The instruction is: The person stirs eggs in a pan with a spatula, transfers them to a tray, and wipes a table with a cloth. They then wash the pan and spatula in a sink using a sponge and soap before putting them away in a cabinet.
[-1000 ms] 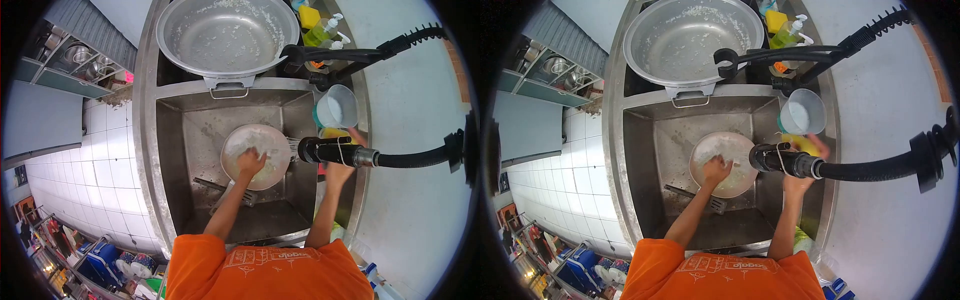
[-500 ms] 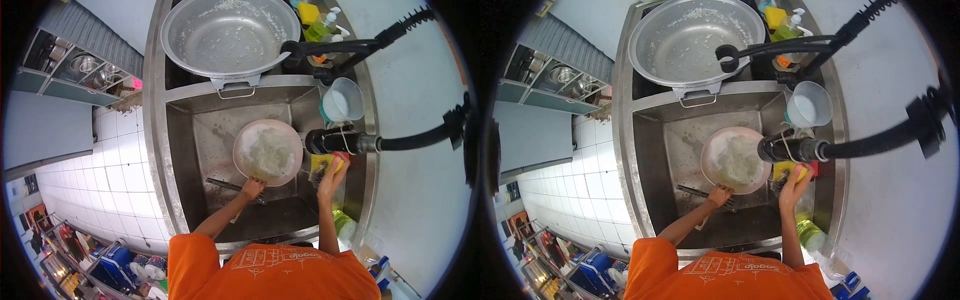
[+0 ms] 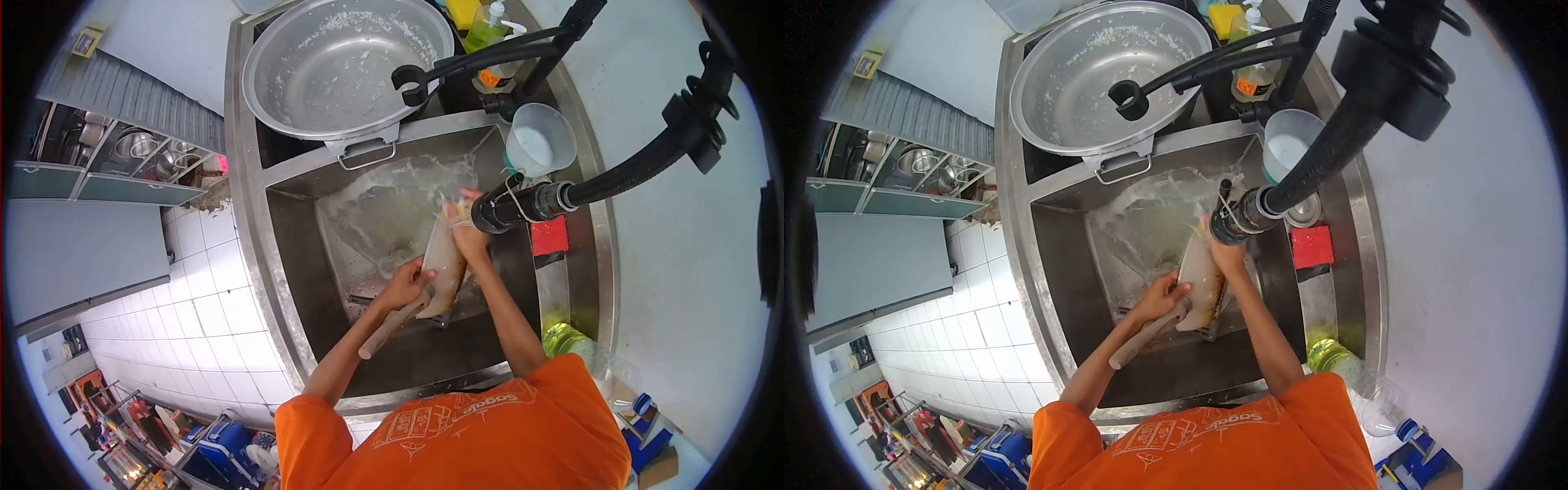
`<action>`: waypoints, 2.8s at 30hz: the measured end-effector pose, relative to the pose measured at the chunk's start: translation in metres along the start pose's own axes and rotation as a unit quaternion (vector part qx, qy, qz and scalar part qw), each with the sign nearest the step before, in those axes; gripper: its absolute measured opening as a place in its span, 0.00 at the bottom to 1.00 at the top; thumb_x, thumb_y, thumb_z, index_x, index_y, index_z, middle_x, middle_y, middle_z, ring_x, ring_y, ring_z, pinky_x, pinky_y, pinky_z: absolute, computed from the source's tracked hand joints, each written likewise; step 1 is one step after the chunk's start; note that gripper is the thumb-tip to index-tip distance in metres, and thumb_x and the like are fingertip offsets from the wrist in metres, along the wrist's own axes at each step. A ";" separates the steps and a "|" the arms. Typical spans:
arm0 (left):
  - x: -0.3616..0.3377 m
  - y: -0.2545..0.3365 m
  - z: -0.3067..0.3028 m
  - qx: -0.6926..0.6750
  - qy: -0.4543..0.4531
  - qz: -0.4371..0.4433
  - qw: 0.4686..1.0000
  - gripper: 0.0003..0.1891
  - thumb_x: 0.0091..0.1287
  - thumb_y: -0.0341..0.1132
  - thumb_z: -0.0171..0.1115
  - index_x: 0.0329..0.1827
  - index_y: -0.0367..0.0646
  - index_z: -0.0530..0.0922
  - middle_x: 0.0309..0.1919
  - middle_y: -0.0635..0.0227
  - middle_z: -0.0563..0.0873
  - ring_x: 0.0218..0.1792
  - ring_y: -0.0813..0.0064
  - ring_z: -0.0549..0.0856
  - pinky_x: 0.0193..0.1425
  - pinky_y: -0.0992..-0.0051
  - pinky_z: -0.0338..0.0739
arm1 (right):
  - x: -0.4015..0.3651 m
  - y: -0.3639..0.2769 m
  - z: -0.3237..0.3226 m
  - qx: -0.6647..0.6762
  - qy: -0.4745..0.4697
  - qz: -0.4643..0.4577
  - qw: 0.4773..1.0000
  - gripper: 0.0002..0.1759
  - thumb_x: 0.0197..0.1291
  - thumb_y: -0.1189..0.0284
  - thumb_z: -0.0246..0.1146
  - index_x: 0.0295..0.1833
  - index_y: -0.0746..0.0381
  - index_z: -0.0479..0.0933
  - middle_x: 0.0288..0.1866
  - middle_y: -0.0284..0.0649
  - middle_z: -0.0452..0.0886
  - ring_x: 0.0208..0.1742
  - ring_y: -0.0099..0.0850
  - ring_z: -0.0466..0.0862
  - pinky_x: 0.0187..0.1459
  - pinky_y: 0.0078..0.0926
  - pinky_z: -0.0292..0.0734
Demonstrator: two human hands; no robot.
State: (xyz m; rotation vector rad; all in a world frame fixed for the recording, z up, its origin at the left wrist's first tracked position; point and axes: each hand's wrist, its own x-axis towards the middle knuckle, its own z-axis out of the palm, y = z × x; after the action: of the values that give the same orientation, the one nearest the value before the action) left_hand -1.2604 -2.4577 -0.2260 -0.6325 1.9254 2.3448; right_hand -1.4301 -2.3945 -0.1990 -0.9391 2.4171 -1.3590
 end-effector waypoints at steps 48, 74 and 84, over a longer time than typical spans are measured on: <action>0.029 0.018 0.006 0.423 0.241 0.141 0.862 0.19 0.61 0.48 0.61 0.44 0.40 0.78 0.16 0.51 0.79 0.18 0.48 0.79 0.22 0.58 0.73 | 0.033 -0.133 -0.153 0.003 0.162 -0.039 0.986 0.27 0.59 0.77 0.54 0.64 0.59 0.57 0.54 0.50 0.73 0.45 0.44 0.81 0.48 0.41 0.74; 0.091 -0.087 0.036 0.369 0.126 -0.057 0.919 0.13 0.58 0.42 0.62 0.39 0.43 0.79 0.35 0.65 0.85 0.39 0.63 0.84 0.41 0.69 0.78 | 0.014 -0.006 -0.032 0.293 -0.120 0.112 0.942 0.34 0.56 0.82 0.62 0.66 0.65 0.55 0.37 0.35 0.76 0.32 0.21 0.76 0.34 0.17 0.73; 0.134 -0.027 0.041 -0.600 0.073 0.027 0.796 0.06 0.66 0.33 0.55 0.32 0.44 0.71 0.27 0.68 0.78 0.29 0.75 0.79 0.32 0.76 0.72 | 0.014 0.005 -0.025 0.307 -0.094 0.135 0.937 0.32 0.54 0.81 0.63 0.64 0.65 0.58 0.36 0.35 0.75 0.30 0.20 0.75 0.32 0.18 0.72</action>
State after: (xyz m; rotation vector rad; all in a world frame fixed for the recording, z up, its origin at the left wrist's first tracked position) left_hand -1.3873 -2.4420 -0.2900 -0.7556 0.1689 3.3988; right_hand -1.4550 -2.3838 -0.1876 -0.5181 1.7216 -1.6699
